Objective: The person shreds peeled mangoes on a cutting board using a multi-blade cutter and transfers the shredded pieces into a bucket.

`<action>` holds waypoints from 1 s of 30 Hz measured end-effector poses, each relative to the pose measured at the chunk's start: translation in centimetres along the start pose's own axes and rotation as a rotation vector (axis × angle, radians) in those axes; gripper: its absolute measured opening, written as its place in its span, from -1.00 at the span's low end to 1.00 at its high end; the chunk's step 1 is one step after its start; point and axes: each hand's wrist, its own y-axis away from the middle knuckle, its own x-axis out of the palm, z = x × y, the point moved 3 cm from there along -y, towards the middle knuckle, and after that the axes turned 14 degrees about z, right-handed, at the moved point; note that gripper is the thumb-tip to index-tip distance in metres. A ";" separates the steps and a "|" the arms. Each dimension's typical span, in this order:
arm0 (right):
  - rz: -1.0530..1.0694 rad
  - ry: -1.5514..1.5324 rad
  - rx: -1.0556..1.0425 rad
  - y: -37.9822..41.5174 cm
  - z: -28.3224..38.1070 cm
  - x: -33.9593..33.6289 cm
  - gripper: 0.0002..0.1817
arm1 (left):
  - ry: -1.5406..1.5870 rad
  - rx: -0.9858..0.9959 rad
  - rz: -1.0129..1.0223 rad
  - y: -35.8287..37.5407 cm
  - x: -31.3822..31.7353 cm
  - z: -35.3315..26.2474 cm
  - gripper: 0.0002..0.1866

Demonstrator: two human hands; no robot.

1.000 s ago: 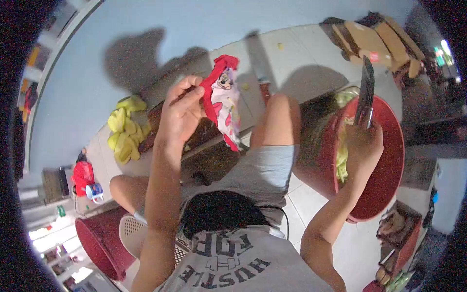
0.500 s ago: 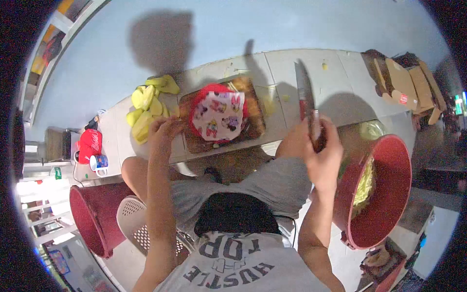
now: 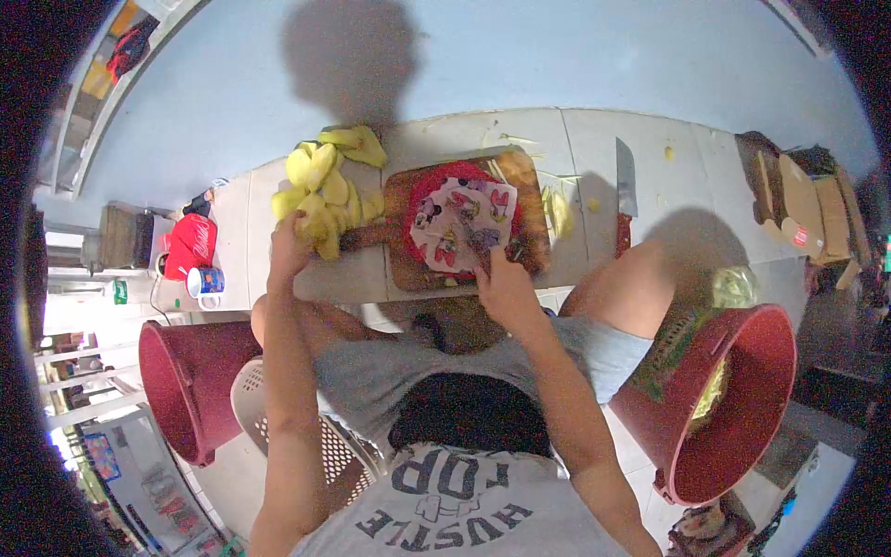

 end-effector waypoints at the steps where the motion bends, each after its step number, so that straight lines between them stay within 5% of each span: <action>1: 0.028 -0.028 0.030 0.0 0.0 0.0 -0.59 | -0.088 0.055 0.061 0.2 0.4 -0.5 -0.39; 5: 0.002 -0.020 0.033 -0.2 -0.5 -0.1 -0.58 | -0.191 -0.027 0.143 0.6 1.8 -2.8 -0.17; 12: -0.003 -0.062 0.038 -0.3 -1.0 0.2 -0.58 | 0.068 0.110 0.175 -1.2 3.4 -1.7 -0.14; 18: -0.021 -0.101 0.037 -0.1 -1.1 0.1 -0.61 | 0.118 0.312 -0.112 -2.9 2.9 -3.4 -0.29; 24: -0.056 -0.131 0.011 0.3 -1.2 -0.2 -0.65 | 0.821 0.363 -0.214 -6.4 -1.6 -5.8 -0.40; 26: -0.058 -0.128 0.001 0.4 -1.0 -0.3 -0.65 | 1.364 0.123 -0.197 -6.6 -3.5 -7.1 -0.48; 30: -0.054 -0.127 0.034 0.1 -1.2 -0.2 -0.65 | 1.647 0.098 -0.058 -5.0 -3.7 -9.3 -0.59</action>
